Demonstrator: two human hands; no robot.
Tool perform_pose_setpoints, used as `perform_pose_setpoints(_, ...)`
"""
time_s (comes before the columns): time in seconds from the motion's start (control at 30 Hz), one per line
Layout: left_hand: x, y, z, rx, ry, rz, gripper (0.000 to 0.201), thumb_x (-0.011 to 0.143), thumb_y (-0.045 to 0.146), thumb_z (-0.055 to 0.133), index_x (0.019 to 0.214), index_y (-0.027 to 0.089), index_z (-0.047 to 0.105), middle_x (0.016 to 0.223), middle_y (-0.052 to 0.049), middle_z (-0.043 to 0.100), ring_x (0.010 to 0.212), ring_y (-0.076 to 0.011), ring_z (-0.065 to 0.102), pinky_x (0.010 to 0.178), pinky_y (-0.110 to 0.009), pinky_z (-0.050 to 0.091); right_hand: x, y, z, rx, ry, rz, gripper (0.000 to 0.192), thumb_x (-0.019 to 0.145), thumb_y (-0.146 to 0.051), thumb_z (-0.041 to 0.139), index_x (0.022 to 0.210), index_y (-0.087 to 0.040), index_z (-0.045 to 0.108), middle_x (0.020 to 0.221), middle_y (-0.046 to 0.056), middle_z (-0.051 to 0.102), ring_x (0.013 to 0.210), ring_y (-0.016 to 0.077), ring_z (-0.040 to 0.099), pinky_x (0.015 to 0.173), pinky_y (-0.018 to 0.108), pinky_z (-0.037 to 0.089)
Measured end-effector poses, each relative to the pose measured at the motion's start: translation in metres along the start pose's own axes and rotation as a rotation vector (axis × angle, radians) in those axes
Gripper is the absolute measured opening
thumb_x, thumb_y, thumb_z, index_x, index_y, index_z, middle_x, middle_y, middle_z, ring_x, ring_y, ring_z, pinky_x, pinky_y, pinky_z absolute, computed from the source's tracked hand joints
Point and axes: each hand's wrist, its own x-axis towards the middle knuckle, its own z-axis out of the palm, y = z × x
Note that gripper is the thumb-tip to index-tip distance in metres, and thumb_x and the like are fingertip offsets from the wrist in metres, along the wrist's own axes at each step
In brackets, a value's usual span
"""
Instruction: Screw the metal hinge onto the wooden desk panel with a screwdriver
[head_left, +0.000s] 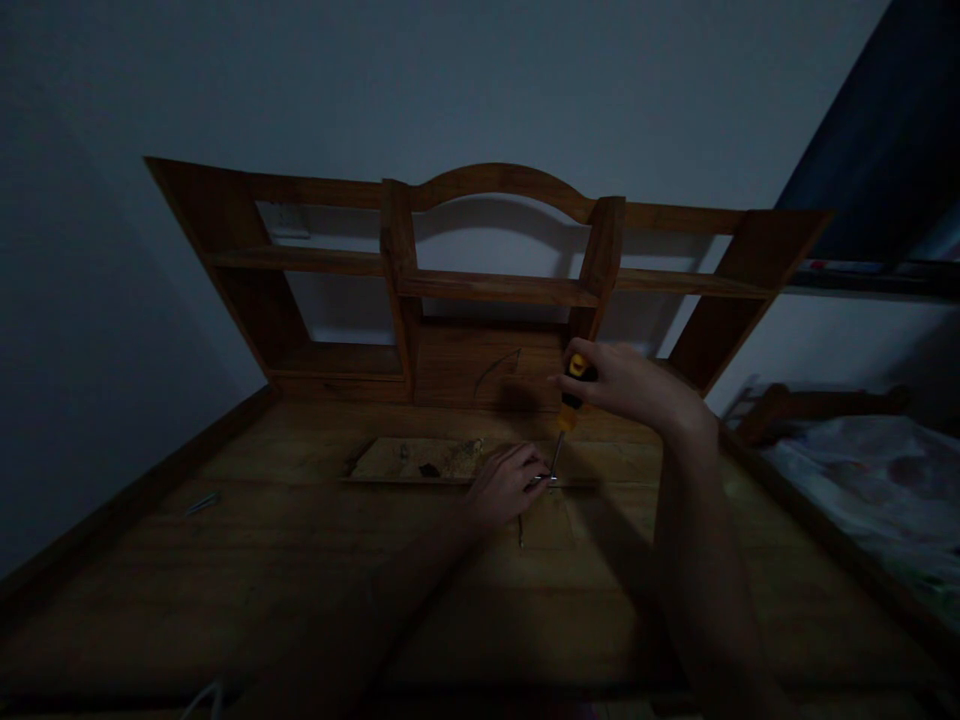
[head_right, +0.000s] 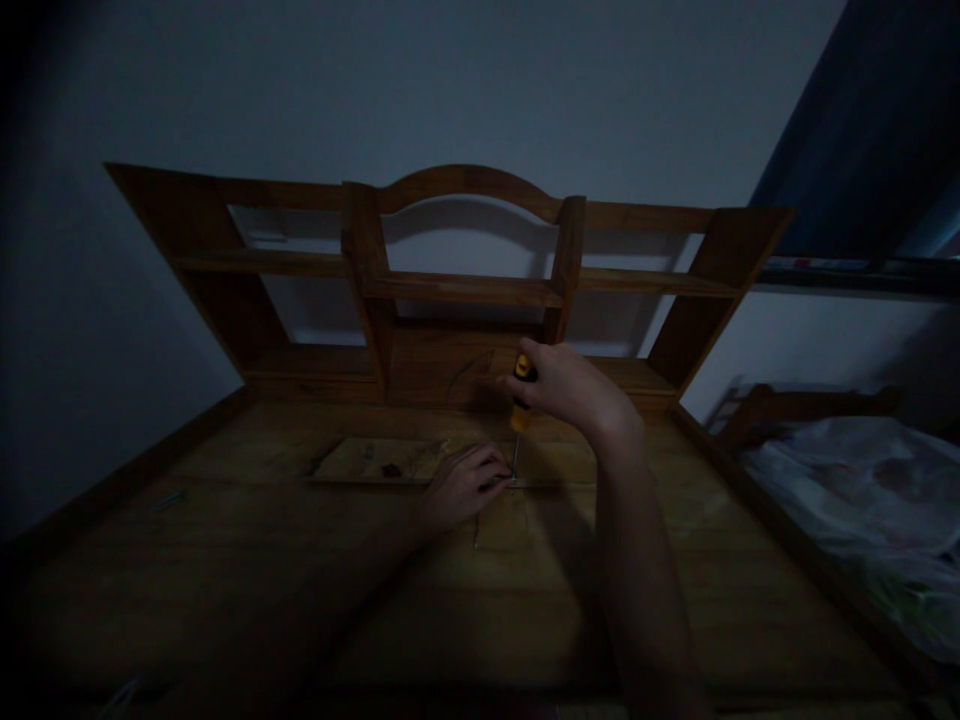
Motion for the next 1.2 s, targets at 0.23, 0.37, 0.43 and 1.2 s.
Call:
perform_pose_setpoints(0.23, 0.0002, 0.0001, -0.0013, 0.010, -0.008, 0.008, 0.015, 0.094, 0.029, 0.055, 0.092, 0.019, 0.066, 0.100, -0.004, 0.061, 0.094, -0.0175, 0.058, 0.082, -0.030, 0.047, -0.0048, -0.0011, -0.0041, 0.072, -0.006, -0.077, 0.021, 0.086, -0.033, 0.057, 0.103, -0.021, 0.058, 0.098, 0.006, 0.068, 0.087, 0.0203, 0.064, 0.073, 0.027, 0.043)
perform_pose_setpoints(0.37, 0.0006, 0.0010, -0.0013, 0.019, -0.003, 0.017, 0.017, 0.095, 0.029, 0.054, 0.088, 0.019, 0.066, 0.099, -0.004, 0.061, 0.094, -0.0171, 0.058, 0.083, -0.030, 0.047, -0.0024, -0.0001, 0.0002, 0.050, 0.013, -0.040, 0.025, 0.090, -0.041, 0.052, 0.102, -0.020, 0.058, 0.090, 0.007, 0.069, 0.084, 0.0221, 0.064, 0.069, 0.029, 0.043)
perform_pose_setpoints(0.43, 0.0009, 0.0008, -0.0012, 0.028, -0.005, 0.024, 0.017, 0.095, 0.027, 0.054, 0.087, 0.018, 0.066, 0.099, -0.004, 0.061, 0.093, -0.0169, 0.058, 0.083, -0.029, 0.047, -0.0006, 0.0012, 0.0030, 0.030, 0.030, -0.007, 0.030, 0.090, -0.047, 0.052, 0.101, -0.020, 0.058, 0.087, 0.008, 0.068, 0.083, 0.0239, 0.064, 0.068, 0.030, 0.042)
perform_pose_setpoints(1.2, -0.0004, 0.0002, 0.0013, 0.000, 0.005, 0.008, 0.018, 0.095, 0.026, 0.053, 0.088, 0.020, 0.068, 0.100, -0.004, 0.061, 0.093, -0.0162, 0.058, 0.081, -0.029, 0.047, -0.0002, 0.0001, 0.0026, 0.073, 0.012, -0.064, 0.023, 0.089, -0.038, 0.053, 0.105, -0.021, 0.057, 0.089, 0.005, 0.068, 0.080, 0.0204, 0.063, 0.067, 0.027, 0.040)
